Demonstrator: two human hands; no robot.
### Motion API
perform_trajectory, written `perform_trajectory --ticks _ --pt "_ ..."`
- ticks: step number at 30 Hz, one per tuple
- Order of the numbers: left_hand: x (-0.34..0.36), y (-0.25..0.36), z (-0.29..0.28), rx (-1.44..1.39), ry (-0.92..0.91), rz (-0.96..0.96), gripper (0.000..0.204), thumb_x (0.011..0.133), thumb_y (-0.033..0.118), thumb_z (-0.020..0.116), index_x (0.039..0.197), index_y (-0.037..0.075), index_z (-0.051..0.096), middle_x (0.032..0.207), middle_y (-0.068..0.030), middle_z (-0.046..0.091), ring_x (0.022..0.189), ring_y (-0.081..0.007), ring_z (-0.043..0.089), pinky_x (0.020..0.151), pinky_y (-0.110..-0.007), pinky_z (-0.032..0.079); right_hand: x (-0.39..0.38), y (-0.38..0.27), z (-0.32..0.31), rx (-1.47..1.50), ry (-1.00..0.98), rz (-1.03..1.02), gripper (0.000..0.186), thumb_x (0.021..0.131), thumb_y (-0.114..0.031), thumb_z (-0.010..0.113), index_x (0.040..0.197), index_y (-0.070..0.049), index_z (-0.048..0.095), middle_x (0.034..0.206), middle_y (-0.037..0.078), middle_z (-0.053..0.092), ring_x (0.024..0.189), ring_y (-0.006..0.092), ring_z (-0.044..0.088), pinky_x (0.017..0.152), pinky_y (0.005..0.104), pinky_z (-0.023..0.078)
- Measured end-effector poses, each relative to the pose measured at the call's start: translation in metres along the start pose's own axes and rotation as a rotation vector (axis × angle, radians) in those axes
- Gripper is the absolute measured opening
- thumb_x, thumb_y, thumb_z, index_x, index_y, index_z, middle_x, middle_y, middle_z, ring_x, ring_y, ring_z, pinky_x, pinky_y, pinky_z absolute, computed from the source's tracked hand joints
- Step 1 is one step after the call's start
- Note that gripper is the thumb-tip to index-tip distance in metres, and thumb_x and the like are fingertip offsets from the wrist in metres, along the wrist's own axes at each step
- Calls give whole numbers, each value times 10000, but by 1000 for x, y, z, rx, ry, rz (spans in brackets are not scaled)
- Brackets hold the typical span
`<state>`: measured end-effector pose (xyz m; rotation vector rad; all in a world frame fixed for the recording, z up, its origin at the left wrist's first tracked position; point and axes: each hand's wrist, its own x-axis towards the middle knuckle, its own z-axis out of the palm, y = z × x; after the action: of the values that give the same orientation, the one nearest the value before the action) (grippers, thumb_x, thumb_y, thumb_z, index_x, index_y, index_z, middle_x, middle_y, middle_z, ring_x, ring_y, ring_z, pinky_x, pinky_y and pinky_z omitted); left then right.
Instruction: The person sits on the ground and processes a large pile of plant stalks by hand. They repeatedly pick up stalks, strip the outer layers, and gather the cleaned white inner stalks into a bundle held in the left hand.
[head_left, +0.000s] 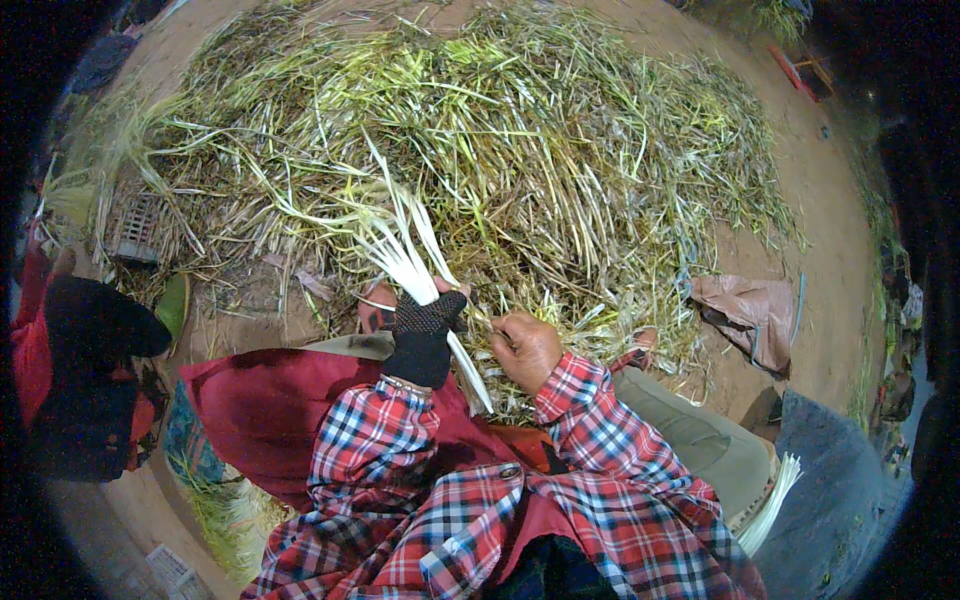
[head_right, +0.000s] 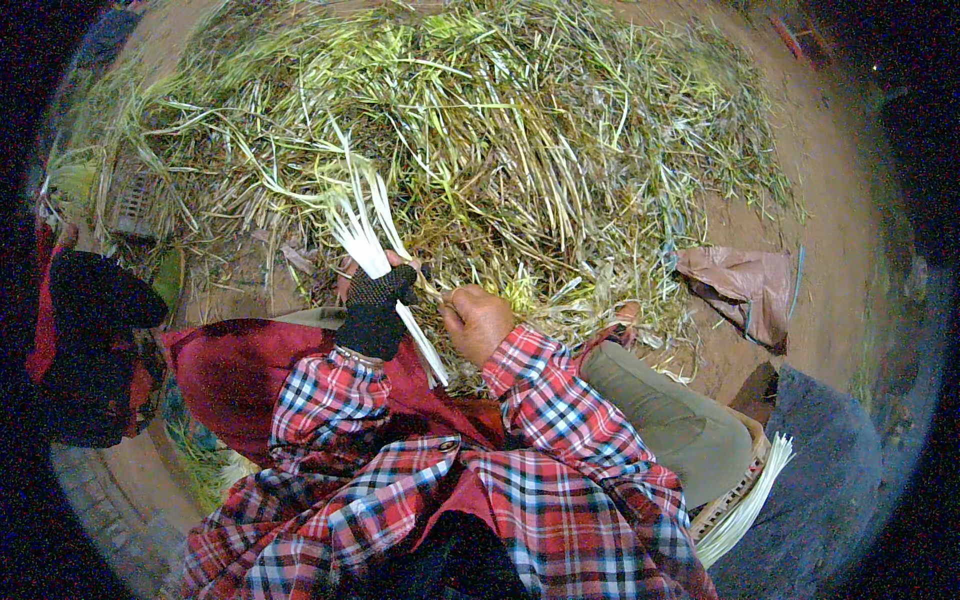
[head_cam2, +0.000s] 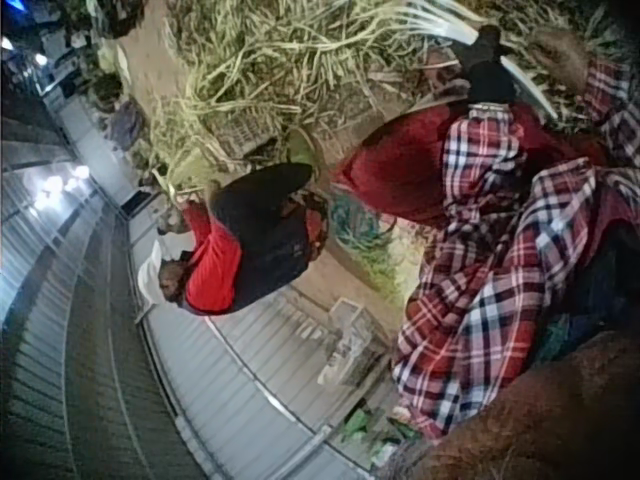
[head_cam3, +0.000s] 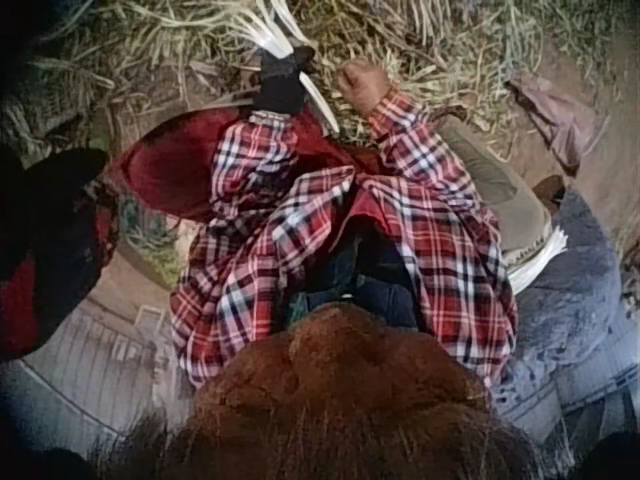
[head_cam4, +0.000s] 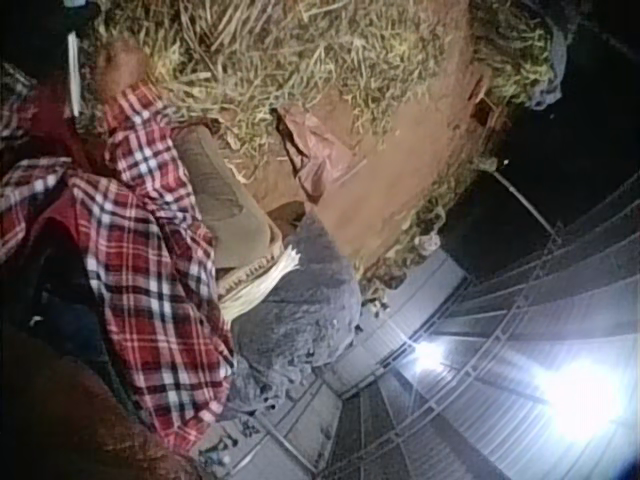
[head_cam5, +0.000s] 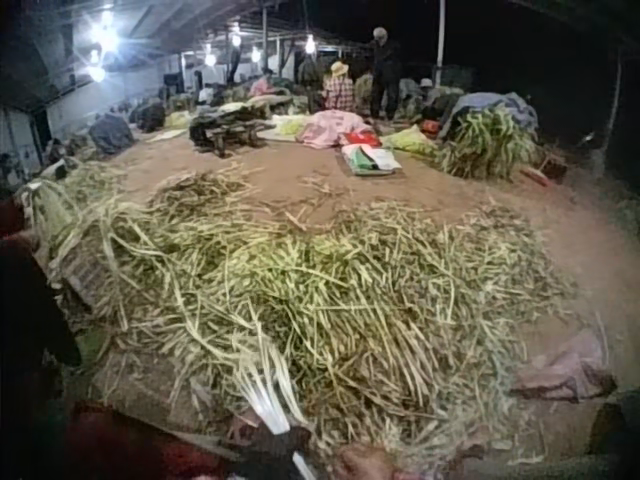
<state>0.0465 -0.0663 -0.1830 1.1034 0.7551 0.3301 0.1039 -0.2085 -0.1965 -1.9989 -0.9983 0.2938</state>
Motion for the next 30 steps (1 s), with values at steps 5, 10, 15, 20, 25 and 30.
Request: perform_trajectory --ticks 5,10,15,20,25,30 --pt "4 -9 2 -43 45 16 144 730 87 605 833 38 519 607 -3 509 541 -89 494 477 -190 400 -5 -1 4 119 -70 8 114 732 -131 572 785 -32 558 679 138 549 598 308 544 535 369 443" --pt "10 -12 -6 -48 18 -68 298 727 66 591 987 3 459 774 -90 600 665 -134 575 472 -192 414 -3 2 0 -95 -299 -37 114 761 -124 544 803 -25 583 719 121 532 650 254 536 556 350 433" --pt "0 -9 -10 -229 43 -117 330 692 39 603 994 15 474 782 -105 601 571 -140 541 421 -206 409 11 21 -23 -123 62 41 38 692 -47 588 697 -31 554 705 98 496 662 232 498 588 323 415" --pt "-4 -9 -1 -138 29 -173 285 672 70 638 928 32 519 717 -32 533 512 -135 501 381 -250 418 31 24 -17 29 161 115 159 719 -147 610 784 -12 556 761 115 535 658 225 536 603 310 437" --pt "-1 -13 4 -82 -86 -215 268 683 54 617 929 22 517 689 -39 548 486 -161 515 386 -248 422 48 21 11 613 -1 612 180 789 -207 575 772 -29 553 618 -30 481 516 51 408 474 202 354" --pt "-4 -10 4 -178 -68 -184 263 688 51 606 933 23 516 697 -41 554 491 -161 520 390 -249 425 38 29 -1 950 223 794 121 776 -166 575 739 -51 581 564 -20 469 471 62 401 427 190 315"
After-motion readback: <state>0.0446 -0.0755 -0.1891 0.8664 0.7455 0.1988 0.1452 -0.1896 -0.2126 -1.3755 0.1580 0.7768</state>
